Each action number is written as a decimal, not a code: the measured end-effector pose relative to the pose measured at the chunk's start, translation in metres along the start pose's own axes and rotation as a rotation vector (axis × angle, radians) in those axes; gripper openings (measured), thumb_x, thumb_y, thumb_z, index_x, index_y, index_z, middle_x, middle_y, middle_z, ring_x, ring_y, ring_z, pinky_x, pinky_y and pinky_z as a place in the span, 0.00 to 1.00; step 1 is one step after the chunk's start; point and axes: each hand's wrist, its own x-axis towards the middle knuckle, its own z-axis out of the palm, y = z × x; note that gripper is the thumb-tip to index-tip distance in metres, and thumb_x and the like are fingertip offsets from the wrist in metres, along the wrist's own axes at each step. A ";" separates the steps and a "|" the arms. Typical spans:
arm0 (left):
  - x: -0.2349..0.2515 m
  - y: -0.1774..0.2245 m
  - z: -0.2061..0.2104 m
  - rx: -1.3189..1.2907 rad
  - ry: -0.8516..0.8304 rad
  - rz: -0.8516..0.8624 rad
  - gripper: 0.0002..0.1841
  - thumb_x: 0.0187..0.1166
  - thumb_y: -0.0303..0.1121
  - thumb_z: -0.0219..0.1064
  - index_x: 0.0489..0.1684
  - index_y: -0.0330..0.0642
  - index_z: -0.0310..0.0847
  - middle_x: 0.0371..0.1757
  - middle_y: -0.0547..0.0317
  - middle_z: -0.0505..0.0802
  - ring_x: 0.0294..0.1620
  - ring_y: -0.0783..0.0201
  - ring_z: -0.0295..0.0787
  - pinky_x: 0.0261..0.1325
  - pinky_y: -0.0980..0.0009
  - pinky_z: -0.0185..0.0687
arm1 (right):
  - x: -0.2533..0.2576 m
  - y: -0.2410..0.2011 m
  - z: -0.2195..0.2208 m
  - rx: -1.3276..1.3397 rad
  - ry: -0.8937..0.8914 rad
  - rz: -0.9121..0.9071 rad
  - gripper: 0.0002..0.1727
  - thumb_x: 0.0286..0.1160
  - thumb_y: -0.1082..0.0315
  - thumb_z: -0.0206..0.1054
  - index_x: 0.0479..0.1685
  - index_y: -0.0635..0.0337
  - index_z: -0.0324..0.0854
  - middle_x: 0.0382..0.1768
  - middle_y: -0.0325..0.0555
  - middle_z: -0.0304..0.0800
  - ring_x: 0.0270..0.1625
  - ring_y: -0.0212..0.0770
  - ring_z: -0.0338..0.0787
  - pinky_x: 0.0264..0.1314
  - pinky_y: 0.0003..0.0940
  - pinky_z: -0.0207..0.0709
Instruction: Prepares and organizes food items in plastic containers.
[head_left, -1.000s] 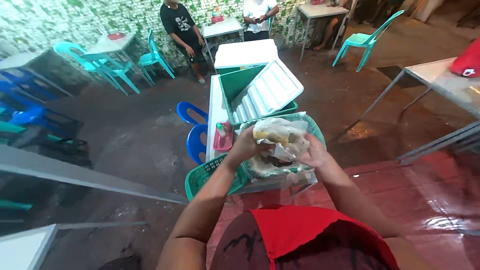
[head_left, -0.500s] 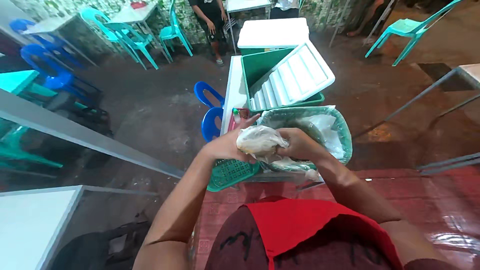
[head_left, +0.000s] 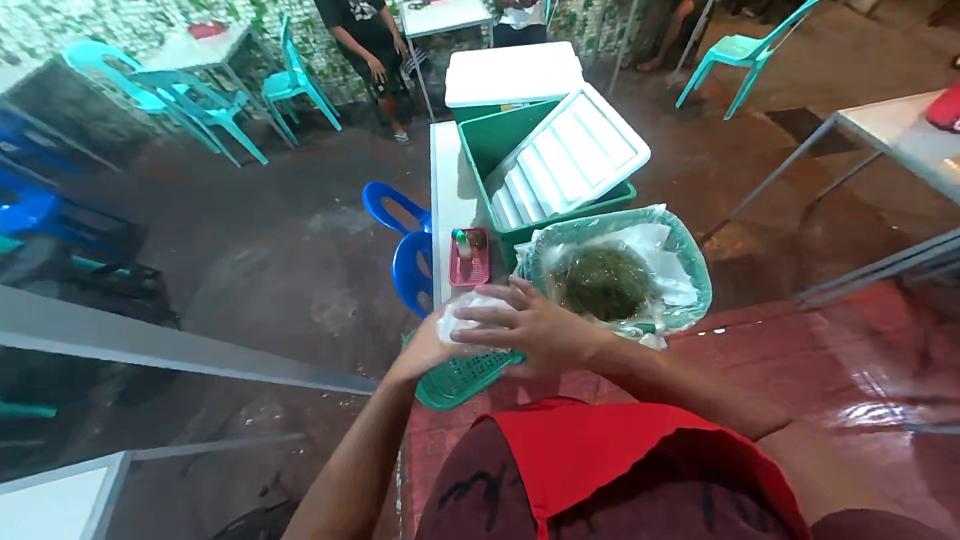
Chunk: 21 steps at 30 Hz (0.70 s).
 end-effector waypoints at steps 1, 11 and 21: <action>0.002 -0.003 -0.002 -0.006 -0.023 -0.024 0.35 0.64 0.30 0.76 0.76 0.33 0.71 0.58 0.56 0.91 0.57 0.75 0.88 0.65 0.73 0.84 | 0.004 -0.001 0.007 -0.047 -0.053 0.018 0.47 0.58 0.58 0.85 0.87 0.39 0.71 0.86 0.39 0.73 0.92 0.57 0.60 0.88 0.74 0.46; -0.013 -0.044 -0.010 -0.497 -0.048 -0.381 0.33 0.81 0.42 0.58 0.88 0.47 0.59 0.63 0.51 0.89 0.52 0.60 0.91 0.50 0.61 0.91 | 0.030 0.015 0.057 -0.026 -0.174 0.230 0.14 0.79 0.66 0.68 0.59 0.52 0.91 0.79 0.43 0.80 0.91 0.60 0.60 0.89 0.78 0.36; 0.008 -0.180 0.031 0.135 0.147 -0.575 0.21 0.69 0.23 0.74 0.63 0.33 0.83 0.57 0.37 0.91 0.56 0.44 0.90 0.61 0.42 0.84 | -0.038 0.001 0.002 -0.112 0.395 0.380 0.18 0.70 0.59 0.76 0.59 0.51 0.92 0.74 0.45 0.85 0.82 0.58 0.76 0.84 0.69 0.60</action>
